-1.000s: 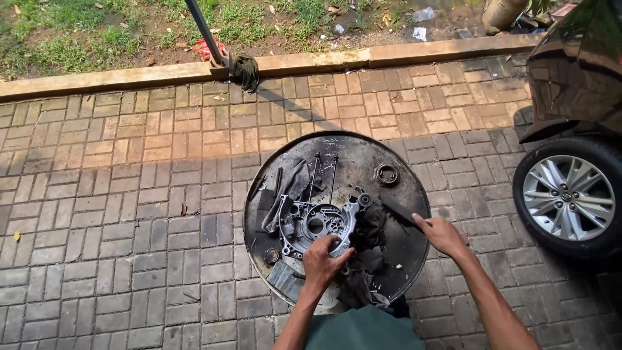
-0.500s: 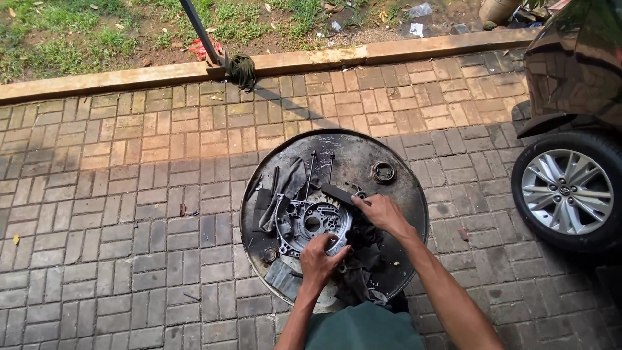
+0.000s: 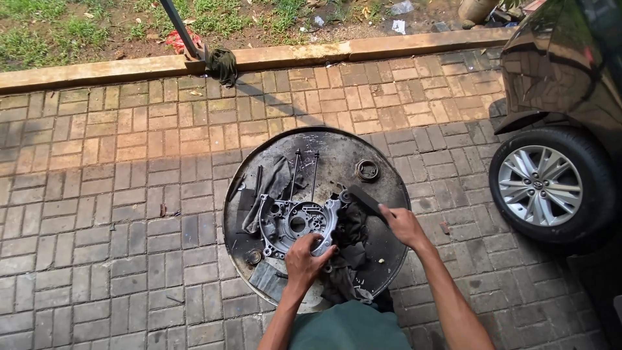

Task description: The person uses a scraper to clean a metallic mechanical part resting on a large metal drum. They repeatedly scrape the surface of the part to remove residue while holding it steady with their other hand. The person occasionally rotates the part to access different areas during the cleaning process.

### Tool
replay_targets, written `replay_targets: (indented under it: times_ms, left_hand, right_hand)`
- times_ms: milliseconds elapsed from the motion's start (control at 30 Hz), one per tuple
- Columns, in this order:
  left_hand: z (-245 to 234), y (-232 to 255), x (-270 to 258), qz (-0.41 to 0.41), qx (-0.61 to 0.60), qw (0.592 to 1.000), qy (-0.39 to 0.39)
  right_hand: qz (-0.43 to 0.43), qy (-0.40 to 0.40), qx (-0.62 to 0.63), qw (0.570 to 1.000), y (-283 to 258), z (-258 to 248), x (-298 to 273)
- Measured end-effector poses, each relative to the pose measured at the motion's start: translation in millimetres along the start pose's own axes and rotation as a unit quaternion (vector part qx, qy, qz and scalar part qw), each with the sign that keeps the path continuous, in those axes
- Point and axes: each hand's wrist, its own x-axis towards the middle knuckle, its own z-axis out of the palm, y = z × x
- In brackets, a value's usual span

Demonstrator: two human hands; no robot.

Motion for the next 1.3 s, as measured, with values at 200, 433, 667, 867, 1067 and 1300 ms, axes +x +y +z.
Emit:
replay_targets:
  times_ms: [200, 433, 667, 867, 1067, 1300]
  left_hand:
    - [-4, 2, -1, -0.002, -0.004, 1.000, 0.012]
    - [1, -5, -10, 0.003, 0.001, 1.000, -0.011]
    - [2, -5, -2, 0.003, -0.005, 1.000, -0.010]
    - [14, -12, -3, -0.019, 0.007, 1.000, -0.024]
    - [11, -7, -4, -0.031, 0.010, 0.999, -0.025]
    - [8, -4, -2, -0.050, 0.000, 0.999, -0.012]
  right_hand:
    - [-0.009, -0.084, -0.109, 0.990, -108, 41, 26]
    - [0.043, -0.094, -0.093, 0.990, -55, 18, 2]
    - [0.100, -0.006, -0.138, 0.985, 64, 6, -34]
    - [0.036, 0.044, -0.002, 0.998, 7, 37, -15]
    - [-0.018, -0.021, 0.001, 1.000, -74, 63, 5]
    - [0.042, -0.019, -0.001, 0.999, 15, 30, -26]
